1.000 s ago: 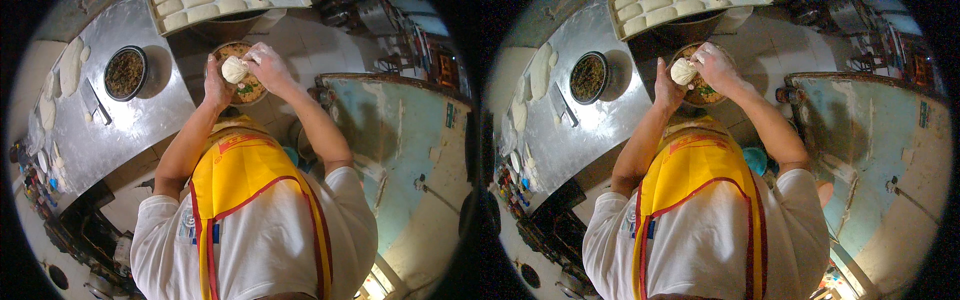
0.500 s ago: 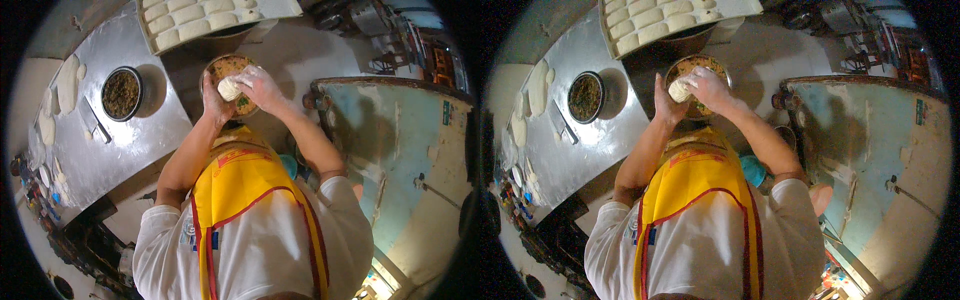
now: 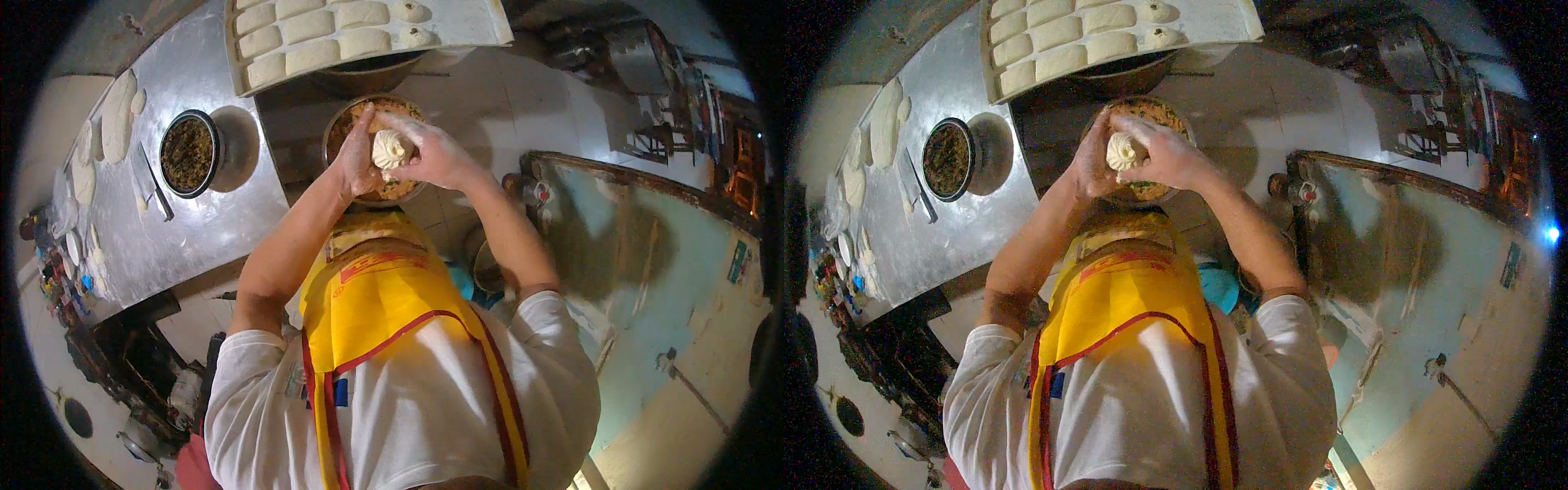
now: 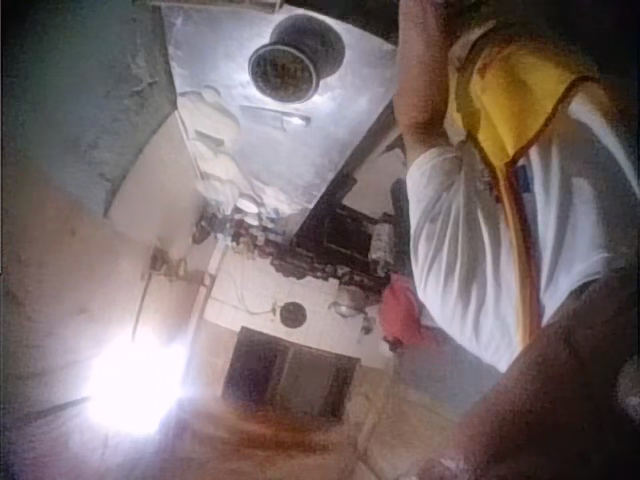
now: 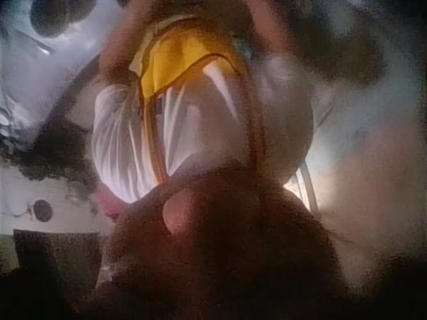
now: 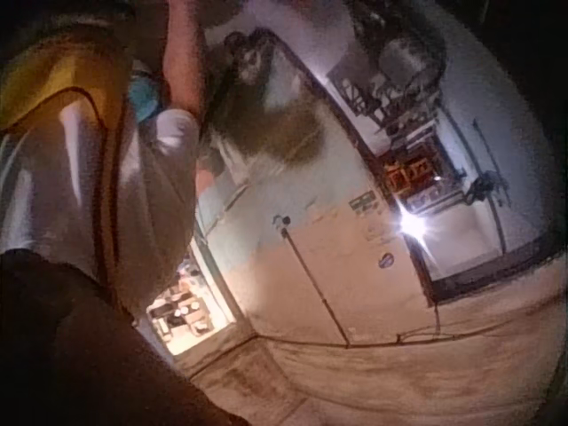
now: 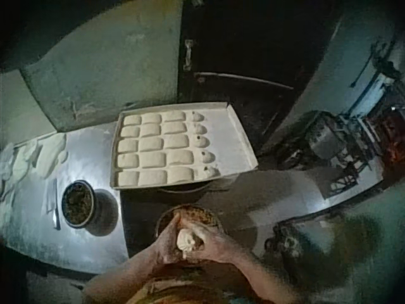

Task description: The person flattens small dough pieces, spoons two different fillings into them, and pleats the edges to seal each dumpling. Finished dumplings are placed on a tray. The person also rolls a larger dough mass into a long rope on the worktable.

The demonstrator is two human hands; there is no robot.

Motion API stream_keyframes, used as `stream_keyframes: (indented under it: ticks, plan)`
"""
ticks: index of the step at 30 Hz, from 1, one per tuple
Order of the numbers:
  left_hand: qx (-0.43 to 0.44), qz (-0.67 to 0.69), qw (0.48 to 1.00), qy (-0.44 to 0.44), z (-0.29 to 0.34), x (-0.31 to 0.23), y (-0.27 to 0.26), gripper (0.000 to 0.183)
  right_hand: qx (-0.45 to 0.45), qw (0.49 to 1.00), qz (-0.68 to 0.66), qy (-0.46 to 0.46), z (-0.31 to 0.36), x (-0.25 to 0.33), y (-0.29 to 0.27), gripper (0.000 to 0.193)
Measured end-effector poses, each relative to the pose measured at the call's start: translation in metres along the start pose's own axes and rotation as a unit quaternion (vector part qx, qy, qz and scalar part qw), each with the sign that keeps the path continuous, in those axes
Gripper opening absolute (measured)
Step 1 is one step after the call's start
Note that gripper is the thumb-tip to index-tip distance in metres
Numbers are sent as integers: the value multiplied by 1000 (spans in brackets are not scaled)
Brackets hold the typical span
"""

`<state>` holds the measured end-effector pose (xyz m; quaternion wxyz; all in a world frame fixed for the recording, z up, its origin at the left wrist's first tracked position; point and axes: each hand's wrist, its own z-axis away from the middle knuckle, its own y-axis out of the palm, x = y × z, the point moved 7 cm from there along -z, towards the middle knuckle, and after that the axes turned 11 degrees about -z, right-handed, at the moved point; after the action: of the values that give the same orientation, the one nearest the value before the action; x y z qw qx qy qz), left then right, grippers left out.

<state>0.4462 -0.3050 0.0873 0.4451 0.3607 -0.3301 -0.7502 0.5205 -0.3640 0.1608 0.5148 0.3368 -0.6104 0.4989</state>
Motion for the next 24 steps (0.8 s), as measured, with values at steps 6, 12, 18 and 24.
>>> stream_keyframes:
  ticks: [6,12,18,24]
  plan:
    - [148,-13,989,24,-3,-13,24,90,-13,939,-306,155,-15,-60,-37,53]
    - [-304,-613,696,218,66,-23,-103,64,-195,865,-428,172,-52,-128,-129,42]
    - [-517,-802,237,184,150,-16,-203,68,-212,970,-23,114,-119,-156,-225,44]
    - [-502,-818,246,138,156,-11,-219,78,-132,954,191,189,-134,-185,-225,52]
